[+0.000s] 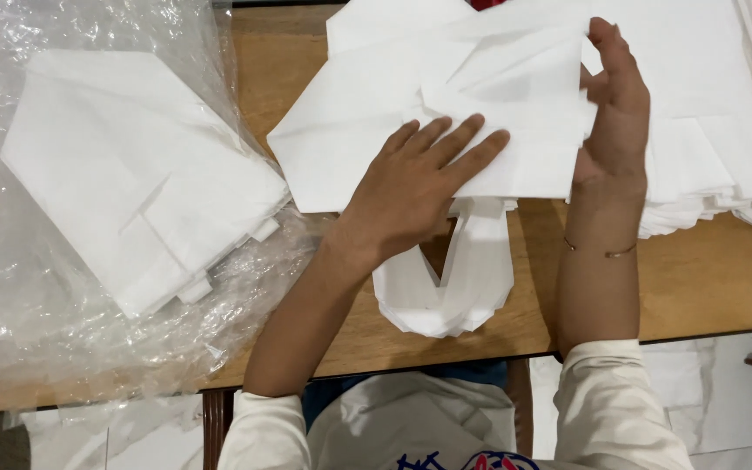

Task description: Folding white non-woven bags and inserting them into clear plastic sleeves for packaging.

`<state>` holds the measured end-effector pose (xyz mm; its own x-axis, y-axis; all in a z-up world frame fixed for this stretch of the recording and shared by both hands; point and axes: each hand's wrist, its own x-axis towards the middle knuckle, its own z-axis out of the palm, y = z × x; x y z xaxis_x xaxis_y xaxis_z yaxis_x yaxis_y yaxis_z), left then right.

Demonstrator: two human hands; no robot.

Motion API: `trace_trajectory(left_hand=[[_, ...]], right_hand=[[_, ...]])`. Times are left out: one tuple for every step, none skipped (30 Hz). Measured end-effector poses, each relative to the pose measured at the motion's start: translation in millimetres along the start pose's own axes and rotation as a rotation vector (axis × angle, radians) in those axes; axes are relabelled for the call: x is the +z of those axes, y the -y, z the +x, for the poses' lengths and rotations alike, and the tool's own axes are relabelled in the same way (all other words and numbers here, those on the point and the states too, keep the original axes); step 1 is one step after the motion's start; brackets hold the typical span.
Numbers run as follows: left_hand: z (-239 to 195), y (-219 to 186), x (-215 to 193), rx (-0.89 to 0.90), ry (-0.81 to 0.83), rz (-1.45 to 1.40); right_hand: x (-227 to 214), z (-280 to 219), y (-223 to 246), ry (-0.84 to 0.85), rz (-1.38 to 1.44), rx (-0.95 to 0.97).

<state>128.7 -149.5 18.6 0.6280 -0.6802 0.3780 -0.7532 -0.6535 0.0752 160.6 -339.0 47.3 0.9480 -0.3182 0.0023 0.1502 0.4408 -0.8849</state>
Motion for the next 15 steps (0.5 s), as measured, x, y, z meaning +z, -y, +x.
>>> trace_trajectory(left_hand=[[-1, 0, -1, 0.032, 0.059, -0.123], [-2, 1, -2, 0.064, 0.117, -0.245], [-2, 0, 0, 0.062, 0.112, -0.246], [-1, 1, 2, 0.078, 0.176, -0.302], [0, 1, 4, 0.094, 0.24, -0.358], [0, 1, 3, 0.091, 0.24, -0.357], [1, 1, 3, 0.062, 0.267, -0.432], [2, 1, 2, 0.037, 0.295, -0.507], [2, 3, 3, 0.038, 0.297, -0.507], [2, 4, 4, 0.054, 0.182, -0.443], [2, 5, 6, 0.071, 0.067, -0.379], [2, 6, 5, 0.076, 0.07, -0.379], [2, 7, 4, 0.071, -0.111, -0.243], [1, 9, 3, 0.064, -0.292, -0.105], [0, 10, 3, 0.066, -0.29, -0.105]], right_hand=[[-10, 15, -5, -0.03, -0.16, 0.042], [-19, 30, -10, -0.059, -0.319, 0.084], [-26, 34, -14, -0.057, -0.324, 0.082], [-32, 39, -17, 0.0, -0.406, 0.089], [-38, 44, -21, 0.057, -0.488, 0.096], [-32, 36, -16, 0.06, -0.488, 0.098], [-26, 28, -11, 0.151, -0.429, 0.064], [-21, 20, -5, 0.239, -0.367, 0.029], [-22, 17, -2, 0.238, -0.366, 0.03], [-23, 13, 1, 0.342, -0.456, -0.104], [-25, 10, 5, 0.441, -0.544, -0.242], [-26, 6, 7, 0.436, -0.543, -0.243], [-28, 2, 10, 0.473, -0.58, -0.293], [-28, -2, 13, 0.513, -0.617, -0.342], [-31, -8, 14, 0.51, -0.616, -0.342]])
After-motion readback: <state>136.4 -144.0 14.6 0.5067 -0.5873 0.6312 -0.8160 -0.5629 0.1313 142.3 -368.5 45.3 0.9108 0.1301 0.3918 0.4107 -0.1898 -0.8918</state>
